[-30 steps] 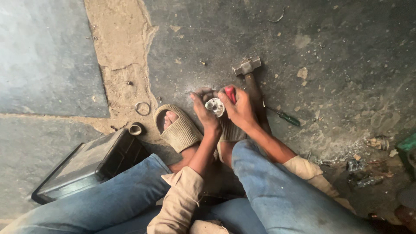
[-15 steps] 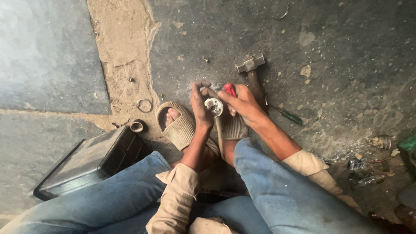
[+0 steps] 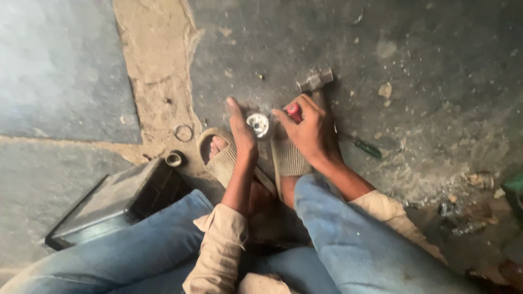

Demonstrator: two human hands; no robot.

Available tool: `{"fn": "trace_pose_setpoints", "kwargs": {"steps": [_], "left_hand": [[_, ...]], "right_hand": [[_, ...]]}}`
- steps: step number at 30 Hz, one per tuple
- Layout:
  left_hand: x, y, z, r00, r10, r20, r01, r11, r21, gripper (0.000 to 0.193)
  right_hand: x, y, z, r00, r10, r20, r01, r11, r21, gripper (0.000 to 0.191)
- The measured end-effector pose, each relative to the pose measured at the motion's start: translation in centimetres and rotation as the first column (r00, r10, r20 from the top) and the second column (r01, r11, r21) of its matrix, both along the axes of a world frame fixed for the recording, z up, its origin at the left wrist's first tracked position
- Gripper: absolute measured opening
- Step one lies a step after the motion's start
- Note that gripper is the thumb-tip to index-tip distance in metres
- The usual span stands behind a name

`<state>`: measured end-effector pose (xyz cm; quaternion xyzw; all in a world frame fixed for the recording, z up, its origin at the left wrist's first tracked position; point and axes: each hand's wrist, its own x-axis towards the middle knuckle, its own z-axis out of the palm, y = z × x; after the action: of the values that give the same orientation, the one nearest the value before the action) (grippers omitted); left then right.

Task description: The person sits on the floor and repeatedly hammers a small metal piece held between their feet. They use a hammer in their right hand to strike the metal while stabilizing it with their left hand and feet.

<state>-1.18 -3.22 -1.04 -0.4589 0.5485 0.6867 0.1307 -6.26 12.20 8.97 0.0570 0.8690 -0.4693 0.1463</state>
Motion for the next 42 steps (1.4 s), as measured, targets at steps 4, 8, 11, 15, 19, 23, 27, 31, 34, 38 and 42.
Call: {"fn": "trace_pose_setpoints", "kwargs": {"steps": [4,8,11,15,19,23,27,31,34,38,42], "left_hand": [[-0.2,-0.5,0.2,0.988,-0.151,0.036,0.152,0.987,-0.046,0.063],[0.1,-0.1,2.2,0.85,-0.521,0.072,0.479,0.71,-0.516,0.063],[-0.1,0.5,4.1,0.794,-0.593,0.136,0.532,0.567,-0.629,0.064],[-0.7,0.8,5.8,0.788,-0.574,0.223,0.564,0.526,-0.637,0.065],[-0.8,0.9,6.5,0.699,-0.666,0.26,0.612,0.37,-0.698,0.052],[-0.6,1.3,6.3,0.755,-0.641,0.135,0.518,0.458,-0.723,0.056],[-0.2,1.7,6.1,0.761,-0.649,0.004,0.417,0.485,-0.769,0.06],[0.0,1.6,5.7,0.746,-0.666,-0.026,0.396,0.474,-0.786,0.063],[0.4,1.7,5.5,0.784,-0.62,-0.019,0.399,0.528,-0.749,0.063],[1.0,2.0,5.3,0.778,-0.627,0.03,0.425,0.491,-0.76,0.063],[1.2,2.1,4.9,0.755,-0.655,0.03,0.395,0.417,-0.819,0.065]], "right_hand": [[-1.0,1.2,-1.4,0.997,-0.047,0.065,0.046,0.999,0.01,0.025],[-0.2,1.9,-1.8,0.995,0.04,-0.092,-0.043,0.999,-0.029,0.024],[0.4,2.1,-1.0,0.996,0.063,-0.061,-0.067,0.995,-0.073,0.026],[0.3,2.5,0.8,0.988,0.066,-0.143,-0.067,0.998,-0.002,0.033],[-0.1,2.5,2.1,0.982,0.017,-0.189,-0.024,0.999,-0.037,0.038],[-0.5,1.7,2.1,0.98,0.041,-0.194,-0.063,0.992,-0.113,0.038],[-0.7,1.2,1.7,0.975,0.111,-0.191,-0.13,0.987,-0.089,0.037],[-0.8,1.2,1.2,0.955,0.195,-0.222,-0.184,0.98,0.068,0.036],[-0.6,1.3,0.9,0.963,0.185,-0.195,-0.178,0.983,0.053,0.036],[-0.2,1.3,0.1,0.957,0.192,-0.217,-0.193,0.981,0.015,0.036],[0.0,1.2,-0.5,0.972,0.173,-0.161,-0.186,0.98,-0.076,0.036]]}}
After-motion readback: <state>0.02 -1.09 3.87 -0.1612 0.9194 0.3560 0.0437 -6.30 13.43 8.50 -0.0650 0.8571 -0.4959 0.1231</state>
